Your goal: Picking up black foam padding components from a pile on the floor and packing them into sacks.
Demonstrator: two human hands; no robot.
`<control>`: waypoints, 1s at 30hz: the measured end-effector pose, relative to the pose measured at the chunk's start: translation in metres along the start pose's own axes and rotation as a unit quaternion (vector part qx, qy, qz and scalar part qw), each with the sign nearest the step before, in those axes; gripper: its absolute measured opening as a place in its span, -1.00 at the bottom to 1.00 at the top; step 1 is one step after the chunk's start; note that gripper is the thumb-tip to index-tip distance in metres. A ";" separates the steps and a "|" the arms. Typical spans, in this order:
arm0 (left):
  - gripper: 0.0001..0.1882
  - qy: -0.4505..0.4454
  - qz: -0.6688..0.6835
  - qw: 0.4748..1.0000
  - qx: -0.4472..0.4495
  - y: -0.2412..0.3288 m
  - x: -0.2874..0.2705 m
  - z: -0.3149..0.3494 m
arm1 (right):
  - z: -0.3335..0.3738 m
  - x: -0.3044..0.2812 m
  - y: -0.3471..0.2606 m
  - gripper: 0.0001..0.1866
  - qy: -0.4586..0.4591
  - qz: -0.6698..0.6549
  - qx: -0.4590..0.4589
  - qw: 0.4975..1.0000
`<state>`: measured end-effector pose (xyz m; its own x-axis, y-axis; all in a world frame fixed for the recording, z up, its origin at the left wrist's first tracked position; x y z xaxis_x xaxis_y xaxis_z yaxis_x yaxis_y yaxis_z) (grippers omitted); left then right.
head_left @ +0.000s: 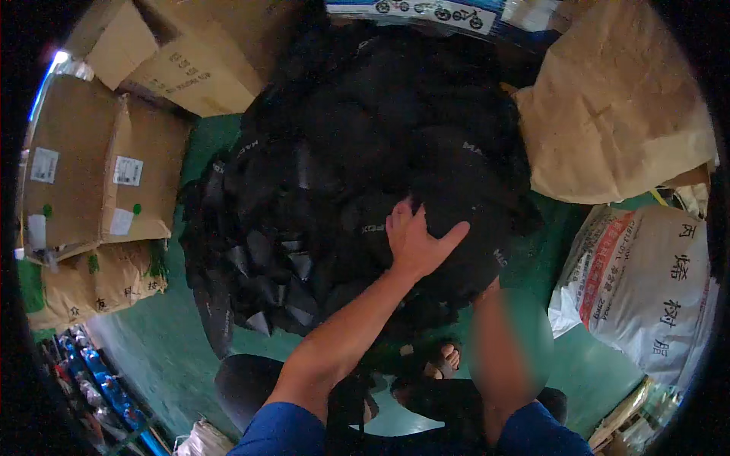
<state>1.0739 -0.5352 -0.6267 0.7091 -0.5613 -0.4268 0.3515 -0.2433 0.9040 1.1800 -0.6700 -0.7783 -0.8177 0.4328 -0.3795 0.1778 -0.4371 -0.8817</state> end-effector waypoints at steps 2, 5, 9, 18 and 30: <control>-0.22 0.002 0.000 1.000 0.001 -0.004 0.000 0.001 | 0.003 -0.003 -0.001 -0.55 -0.007 0.003 0.002 1.000; -0.20 0.017 -0.003 1.000 0.010 -0.007 0.002 0.006 | -0.001 -0.011 -0.003 -0.55 -0.012 0.012 0.006 1.000; -0.23 0.054 -0.016 0.997 0.050 0.003 -0.003 0.013 | 0.001 0.003 -0.018 -0.54 -0.016 0.025 0.006 1.000; -0.25 0.061 -0.026 0.994 0.091 0.098 -0.047 0.033 | 0.063 -0.003 -0.060 -0.53 -0.043 0.022 0.006 0.999; -0.31 0.132 0.072 0.987 0.063 0.342 -0.252 0.091 | 0.194 -0.083 -0.278 -0.50 -0.217 -0.055 -0.020 0.975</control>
Point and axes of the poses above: each hand's wrist, its own z-axis away from the middle knuckle, its own x-axis out of the palm, y = z × x, the point moved 4 cm from there along -z, towards the middle knuckle, and after that the axes turned 13 degrees about z, right-handed, at the moved point
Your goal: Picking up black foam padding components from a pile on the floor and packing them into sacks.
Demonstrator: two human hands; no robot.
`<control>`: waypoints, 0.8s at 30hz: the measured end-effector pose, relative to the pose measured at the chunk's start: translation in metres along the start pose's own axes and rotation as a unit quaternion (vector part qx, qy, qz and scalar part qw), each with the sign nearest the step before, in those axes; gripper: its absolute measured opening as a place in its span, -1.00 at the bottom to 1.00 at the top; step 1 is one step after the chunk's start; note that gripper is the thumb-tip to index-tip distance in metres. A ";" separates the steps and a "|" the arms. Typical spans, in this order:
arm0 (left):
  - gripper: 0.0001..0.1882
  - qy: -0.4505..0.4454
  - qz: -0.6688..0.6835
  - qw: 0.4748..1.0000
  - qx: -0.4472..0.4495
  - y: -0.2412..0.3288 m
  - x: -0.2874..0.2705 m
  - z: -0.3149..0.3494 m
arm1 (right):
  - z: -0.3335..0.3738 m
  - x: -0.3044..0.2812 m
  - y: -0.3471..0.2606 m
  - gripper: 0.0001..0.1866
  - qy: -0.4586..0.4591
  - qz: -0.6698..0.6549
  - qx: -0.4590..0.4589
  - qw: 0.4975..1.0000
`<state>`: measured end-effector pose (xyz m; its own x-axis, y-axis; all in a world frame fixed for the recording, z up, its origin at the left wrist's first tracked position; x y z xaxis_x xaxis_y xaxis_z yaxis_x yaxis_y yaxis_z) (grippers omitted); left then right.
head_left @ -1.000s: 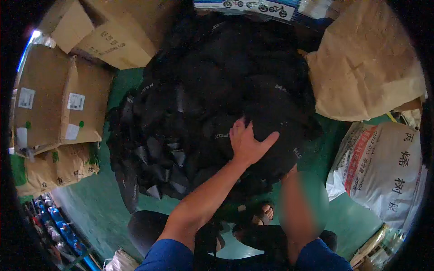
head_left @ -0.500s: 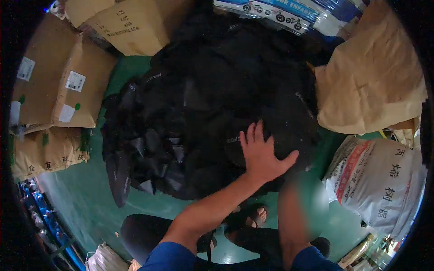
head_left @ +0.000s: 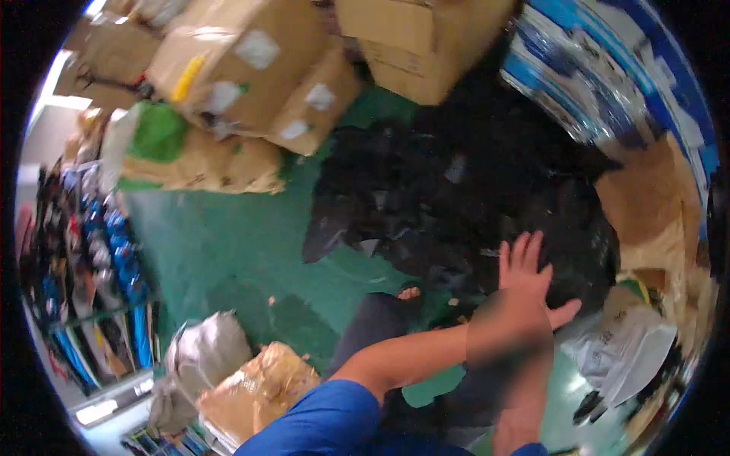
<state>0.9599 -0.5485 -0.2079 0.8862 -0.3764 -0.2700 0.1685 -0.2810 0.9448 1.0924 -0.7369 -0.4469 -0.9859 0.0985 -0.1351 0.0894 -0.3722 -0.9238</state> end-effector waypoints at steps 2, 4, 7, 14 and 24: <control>-0.29 0.014 0.019 1.000 -0.009 0.056 -0.050 -0.005 | 0.003 0.003 -0.066 -0.50 -0.044 -0.001 -0.019 0.999; -0.35 0.061 0.046 0.997 0.012 0.110 -0.105 -0.013 | 0.012 0.049 -0.123 -0.50 -0.072 0.009 -0.037 0.997; -0.34 0.074 0.028 0.996 0.037 0.172 -0.197 -0.021 | 0.001 0.076 -0.212 -0.49 -0.095 0.029 -0.064 0.993; -0.42 0.223 0.055 0.958 0.173 0.214 -0.466 -0.058 | -0.126 0.186 -0.404 -0.48 -0.118 0.094 -0.080 0.985; -0.03 0.438 0.078 0.833 0.330 0.156 -0.820 -0.074 | -0.358 0.493 -0.635 -0.45 -0.178 0.164 -0.048 0.969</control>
Point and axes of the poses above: each hand's wrist, its own z-axis away from the middle knuckle, its own x-axis out of the palm, y = z × x, the point moved 4 cm from there along -z, towards the middle knuckle, and after that the axes turned 13 degrees about z, right-handed, at the moved point
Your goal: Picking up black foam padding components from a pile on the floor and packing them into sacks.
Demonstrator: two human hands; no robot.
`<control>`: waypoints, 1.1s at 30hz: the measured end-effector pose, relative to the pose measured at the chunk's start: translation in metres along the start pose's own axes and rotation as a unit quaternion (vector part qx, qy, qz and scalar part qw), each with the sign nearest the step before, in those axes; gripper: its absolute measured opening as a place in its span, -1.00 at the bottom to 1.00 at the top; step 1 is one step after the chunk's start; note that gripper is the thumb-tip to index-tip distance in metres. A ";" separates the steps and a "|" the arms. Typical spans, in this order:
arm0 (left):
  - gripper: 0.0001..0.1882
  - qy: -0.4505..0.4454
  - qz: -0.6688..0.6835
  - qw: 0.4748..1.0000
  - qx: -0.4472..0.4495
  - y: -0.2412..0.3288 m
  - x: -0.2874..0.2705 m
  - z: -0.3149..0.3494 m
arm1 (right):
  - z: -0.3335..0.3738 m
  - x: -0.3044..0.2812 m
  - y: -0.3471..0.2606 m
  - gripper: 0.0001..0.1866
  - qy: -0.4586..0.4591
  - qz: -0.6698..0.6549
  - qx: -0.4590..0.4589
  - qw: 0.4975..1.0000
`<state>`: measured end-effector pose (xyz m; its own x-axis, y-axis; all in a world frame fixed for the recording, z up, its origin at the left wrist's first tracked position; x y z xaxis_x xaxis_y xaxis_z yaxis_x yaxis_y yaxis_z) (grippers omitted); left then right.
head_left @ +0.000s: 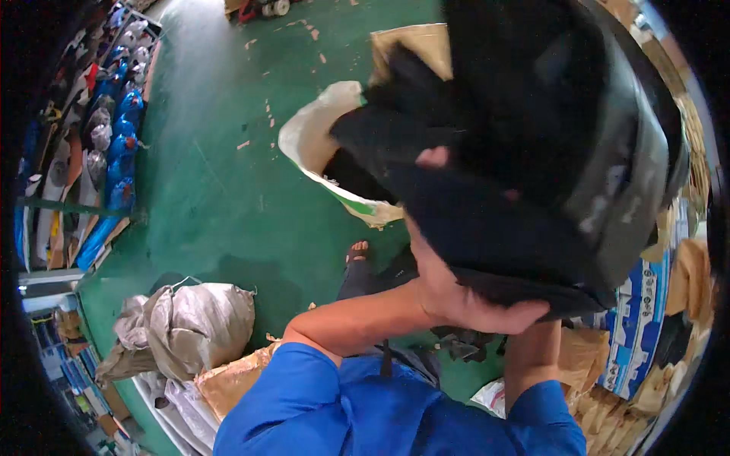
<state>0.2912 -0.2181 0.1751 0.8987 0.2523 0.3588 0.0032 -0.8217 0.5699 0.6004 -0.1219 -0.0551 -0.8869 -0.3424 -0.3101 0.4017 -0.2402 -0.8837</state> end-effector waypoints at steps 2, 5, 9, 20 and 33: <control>-0.02 0.007 -0.018 0.999 0.027 -0.020 -0.032 -0.008 | -0.052 0.029 -0.034 -0.45 -0.013 0.002 0.011 1.000; -0.09 -0.026 -0.106 0.993 -0.033 -0.063 -0.045 0.019 | -0.076 0.069 -0.059 -0.44 -0.030 0.009 0.029 0.999; -0.18 -0.061 -0.169 0.976 -0.122 -0.132 -0.066 0.061 | -0.145 0.034 -0.094 -0.43 -0.012 0.044 0.060 0.997; -0.40 -0.216 -0.370 0.841 -0.331 -0.194 -0.102 0.225 | -0.131 0.204 -0.184 -0.42 -0.197 0.173 0.034 0.965; -0.60 0.486 0.061 0.526 -0.696 -0.274 -0.190 0.208 | -0.210 0.309 -0.091 -0.46 -0.233 0.496 -0.109 0.830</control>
Point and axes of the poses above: each hand's wrist, its own z-axis away from the middle knuckle, its own x-axis out of the palm, y = z × x, the point moved 4 cm from there along -z, towards the middle knuckle, and after that the axes turned 13 degrees about z, right-handed, at the moved point
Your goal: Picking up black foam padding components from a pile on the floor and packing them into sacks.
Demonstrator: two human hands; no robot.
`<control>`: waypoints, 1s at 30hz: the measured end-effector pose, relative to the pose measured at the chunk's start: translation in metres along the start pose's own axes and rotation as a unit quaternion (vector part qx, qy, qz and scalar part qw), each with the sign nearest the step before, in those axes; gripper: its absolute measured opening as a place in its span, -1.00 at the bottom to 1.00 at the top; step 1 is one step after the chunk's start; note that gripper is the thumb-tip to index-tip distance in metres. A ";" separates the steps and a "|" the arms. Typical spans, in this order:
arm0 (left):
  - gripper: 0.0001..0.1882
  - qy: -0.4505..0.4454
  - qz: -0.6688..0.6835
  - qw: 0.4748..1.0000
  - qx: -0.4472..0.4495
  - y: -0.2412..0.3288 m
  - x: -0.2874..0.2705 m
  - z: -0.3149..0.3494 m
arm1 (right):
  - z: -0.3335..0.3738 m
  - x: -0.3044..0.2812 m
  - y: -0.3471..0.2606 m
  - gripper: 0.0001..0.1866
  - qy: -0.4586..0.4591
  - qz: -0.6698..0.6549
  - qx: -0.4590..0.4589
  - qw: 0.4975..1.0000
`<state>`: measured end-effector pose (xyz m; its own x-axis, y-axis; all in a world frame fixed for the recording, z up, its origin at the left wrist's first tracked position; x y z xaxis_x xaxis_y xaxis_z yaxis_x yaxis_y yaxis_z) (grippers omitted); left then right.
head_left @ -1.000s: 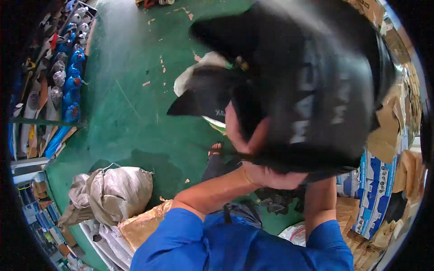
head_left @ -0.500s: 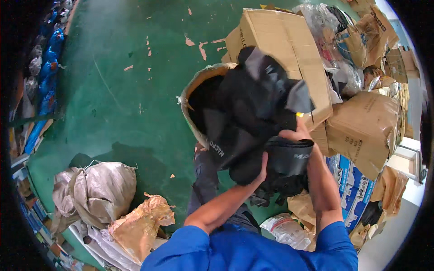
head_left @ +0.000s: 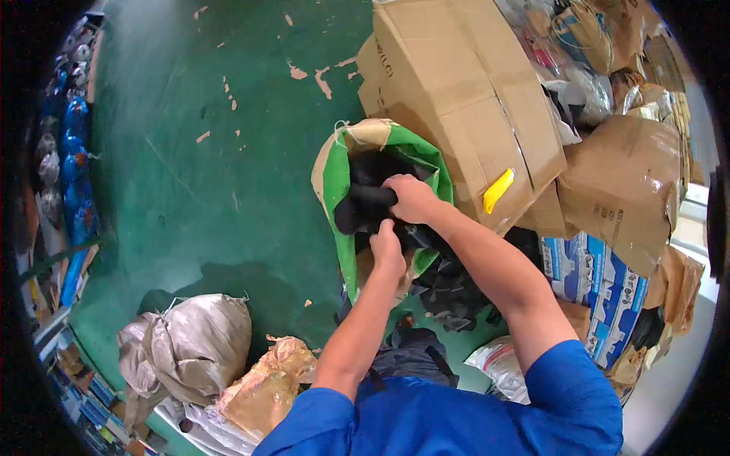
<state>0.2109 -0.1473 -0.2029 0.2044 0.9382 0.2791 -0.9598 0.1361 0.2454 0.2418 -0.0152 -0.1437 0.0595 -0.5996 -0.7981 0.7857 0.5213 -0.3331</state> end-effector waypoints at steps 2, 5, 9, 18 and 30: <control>-0.71 -0.039 -0.084 0.995 -0.044 0.005 0.009 -0.003 | 0.000 0.023 0.026 -0.40 0.023 -0.023 0.028 0.999; -0.54 -0.031 -0.209 0.977 0.012 0.029 0.003 -0.012 | 0.012 0.021 0.027 -0.25 0.073 -0.065 0.032 0.995; -0.26 -0.065 -0.292 0.949 0.098 0.042 -0.008 -0.024 | 0.063 -0.017 0.022 -0.28 0.336 -0.045 0.079 0.937; -0.47 -0.228 -0.266 0.900 0.258 0.116 0.054 -0.012 | 0.080 0.002 0.072 -0.85 0.298 -0.276 0.285 0.869; -0.51 -0.216 -0.161 0.942 0.199 0.133 0.107 0.019 | 0.217 0.013 0.088 -0.75 0.376 -0.395 0.179 0.819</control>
<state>0.1087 -0.0343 -0.1227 0.6147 0.6403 0.4606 -0.7034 0.1807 0.6874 0.4453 -0.1090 -0.0744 -0.8445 -0.0506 -0.5332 0.5346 -0.1416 -0.8332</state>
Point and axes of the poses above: each hand's wrist, its own z-axis away from the middle knuckle, its own x-axis out of the palm, y = z × x, the point moved 4 cm from there along -z, towards the middle knuckle, and after that the axes turned 13 degrees about z, right-handed, at the moved point
